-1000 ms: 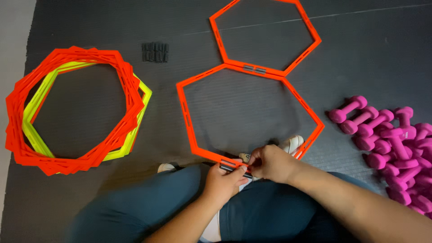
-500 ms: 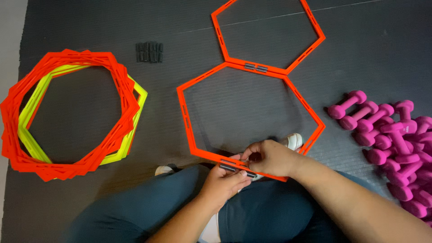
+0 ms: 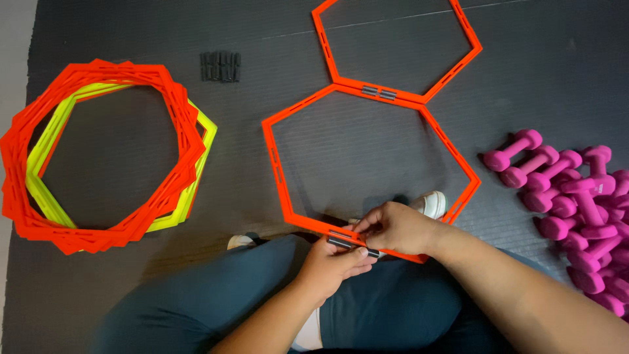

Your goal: The person sits on the floor and assembles orange hexagonal frames using small black connectors. They pick up frames, align edges, insert connectors, and tighten them by hand to join the frames into a connected structure.

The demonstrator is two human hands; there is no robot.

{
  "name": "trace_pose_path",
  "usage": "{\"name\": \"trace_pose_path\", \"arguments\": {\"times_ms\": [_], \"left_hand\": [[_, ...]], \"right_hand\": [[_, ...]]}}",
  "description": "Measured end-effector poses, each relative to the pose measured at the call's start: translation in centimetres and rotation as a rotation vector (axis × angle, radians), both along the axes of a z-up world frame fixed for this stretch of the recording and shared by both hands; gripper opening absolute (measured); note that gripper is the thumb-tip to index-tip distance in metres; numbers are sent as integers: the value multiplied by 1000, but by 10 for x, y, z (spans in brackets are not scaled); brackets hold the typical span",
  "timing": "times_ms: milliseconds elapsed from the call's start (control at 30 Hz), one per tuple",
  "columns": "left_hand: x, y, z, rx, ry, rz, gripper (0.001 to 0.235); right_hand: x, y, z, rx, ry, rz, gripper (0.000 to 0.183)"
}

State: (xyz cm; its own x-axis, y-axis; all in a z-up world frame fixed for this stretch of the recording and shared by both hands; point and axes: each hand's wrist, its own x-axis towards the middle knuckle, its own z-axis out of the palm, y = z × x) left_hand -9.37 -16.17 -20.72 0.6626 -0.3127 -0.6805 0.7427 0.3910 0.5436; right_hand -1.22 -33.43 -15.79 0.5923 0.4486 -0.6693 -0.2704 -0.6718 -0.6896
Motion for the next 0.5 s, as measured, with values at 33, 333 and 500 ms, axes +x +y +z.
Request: {"name": "trace_pose_path", "arguments": {"times_ms": [33, 333, 500], "left_hand": [[0, 0, -1, 6, -5, -4, 44], [-4, -1, -8, 32, -38, -15, 30], [-7, -2, -20, 24, -78, -5, 30]], "right_hand": [[0, -1, -3, 18, 23, -24, 38], [-3, 1, -14, -53, 0, -101, 30], [-2, 3, -6, -77, 21, -78, 27]]}}
